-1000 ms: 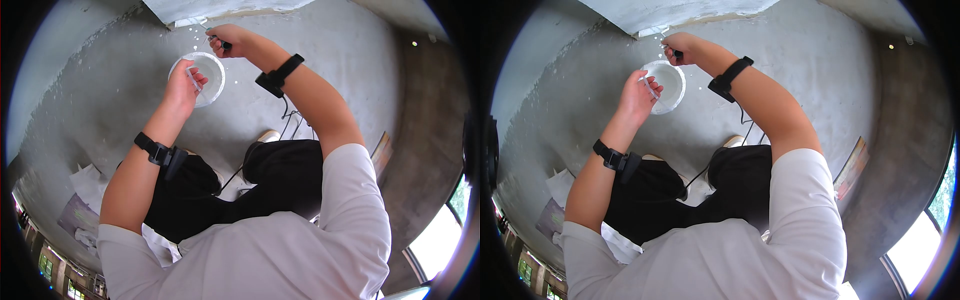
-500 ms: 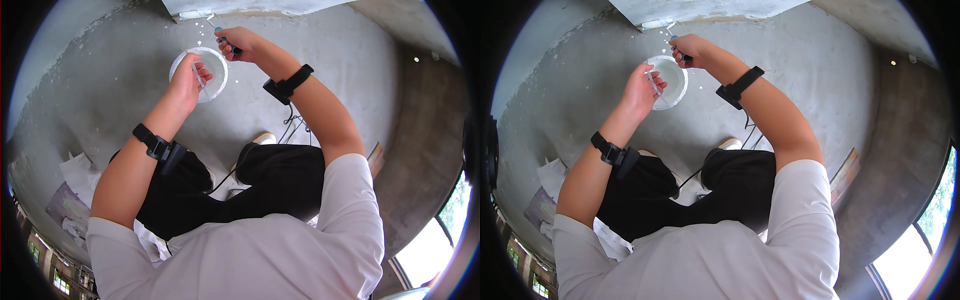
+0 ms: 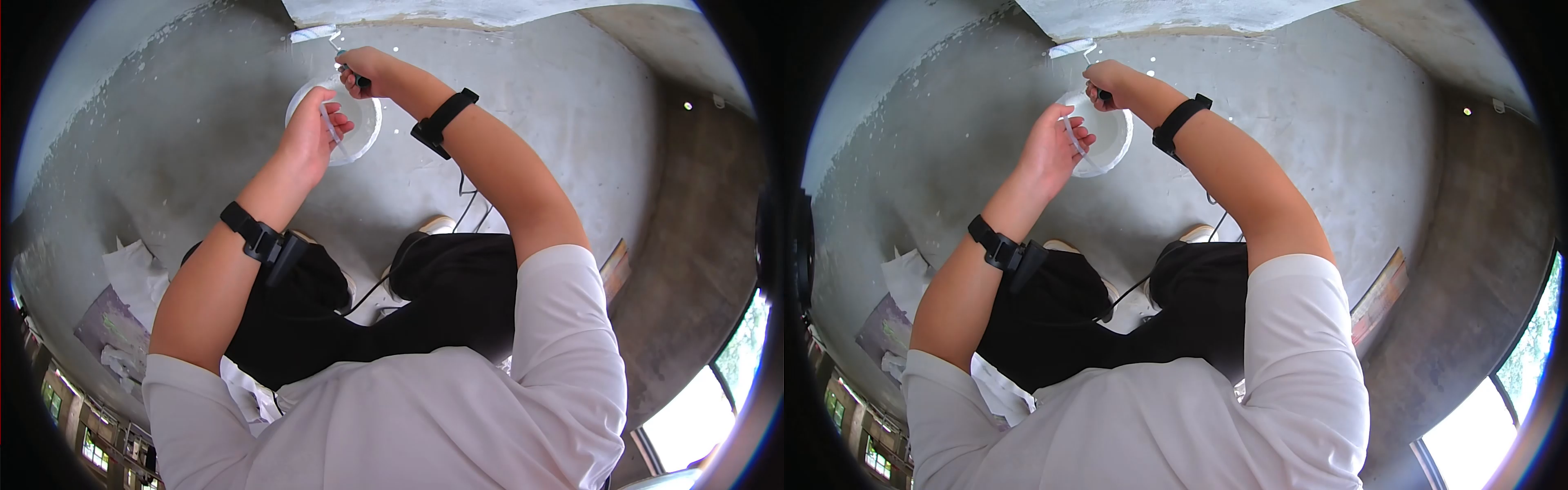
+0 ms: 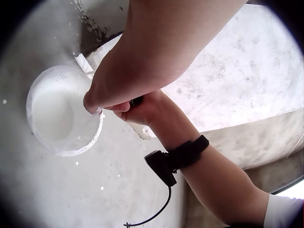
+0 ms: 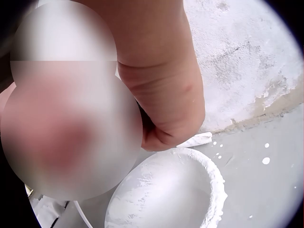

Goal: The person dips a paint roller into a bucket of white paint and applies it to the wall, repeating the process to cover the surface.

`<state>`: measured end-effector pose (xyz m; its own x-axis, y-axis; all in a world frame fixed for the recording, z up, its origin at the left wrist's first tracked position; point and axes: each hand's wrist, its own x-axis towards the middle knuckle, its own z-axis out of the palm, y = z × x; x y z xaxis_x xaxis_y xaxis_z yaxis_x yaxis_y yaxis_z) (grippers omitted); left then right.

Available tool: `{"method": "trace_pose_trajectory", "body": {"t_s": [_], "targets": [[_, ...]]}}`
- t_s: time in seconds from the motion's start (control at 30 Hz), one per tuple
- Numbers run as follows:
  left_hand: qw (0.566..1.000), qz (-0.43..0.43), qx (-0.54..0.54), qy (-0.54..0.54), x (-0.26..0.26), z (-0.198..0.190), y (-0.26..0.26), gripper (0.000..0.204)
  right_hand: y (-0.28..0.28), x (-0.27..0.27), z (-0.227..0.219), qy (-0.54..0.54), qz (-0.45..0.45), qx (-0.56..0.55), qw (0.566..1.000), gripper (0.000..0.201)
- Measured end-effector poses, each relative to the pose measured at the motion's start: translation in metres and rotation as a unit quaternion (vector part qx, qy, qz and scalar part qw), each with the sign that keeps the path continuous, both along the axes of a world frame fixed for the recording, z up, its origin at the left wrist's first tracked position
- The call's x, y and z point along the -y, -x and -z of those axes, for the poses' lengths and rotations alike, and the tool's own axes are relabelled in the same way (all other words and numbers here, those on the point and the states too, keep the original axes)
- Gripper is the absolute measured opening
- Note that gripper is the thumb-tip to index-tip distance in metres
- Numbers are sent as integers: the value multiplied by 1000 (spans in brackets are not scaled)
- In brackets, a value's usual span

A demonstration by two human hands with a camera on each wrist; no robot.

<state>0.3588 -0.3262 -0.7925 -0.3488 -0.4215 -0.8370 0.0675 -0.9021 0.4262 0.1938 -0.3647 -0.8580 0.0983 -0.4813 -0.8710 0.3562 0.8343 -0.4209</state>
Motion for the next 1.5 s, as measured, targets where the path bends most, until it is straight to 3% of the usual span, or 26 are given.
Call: {"method": "trace_pose_trajectory", "body": {"t_s": [0.17, 0.23, 0.43, 0.57, 0.8, 0.87, 0.97, 1.13, 1.5], "targets": [[1000, -4, -1, 1, 0, -1, 0, 38, -9, 8, -5, 11, 35, 27, 999, 20], [1000, -3, -3, -1, 0, 0, -1, 38, -10, 16, -5, -14, 95, 98, 991, 17], [1000, -7, -4, 4, 1, 2, -1, 36, 15, 44, -14, -41, 154, 230, 960, 17], [1000, -5, -4, 10, 0, 0, 0, 33, 11, 47, -30, -23, 180, 228, 956, 16], [1000, -11, -5, 15, -1, 4, 1, 32, 31, 24, -63, 39, 176, 295, 938, 14], [1000, -14, -3, 13, 0, 6, 1, 32, 39, 11, -86, 44, 163, 360, 917, 16], [1000, -9, 4, 10, -1, 6, 0, 32, 43, -6, -110, 45, 160, 370, 914, 18], [1000, -14, 6, 28, -2, 4, 1, 34, 30, -7, -104, 47, 163, 305, 937, 12], [999, -21, 28, 7, 0, 11, 2, 33, -2, 42, -19, -11, 182, 235, 955, 19]]}}
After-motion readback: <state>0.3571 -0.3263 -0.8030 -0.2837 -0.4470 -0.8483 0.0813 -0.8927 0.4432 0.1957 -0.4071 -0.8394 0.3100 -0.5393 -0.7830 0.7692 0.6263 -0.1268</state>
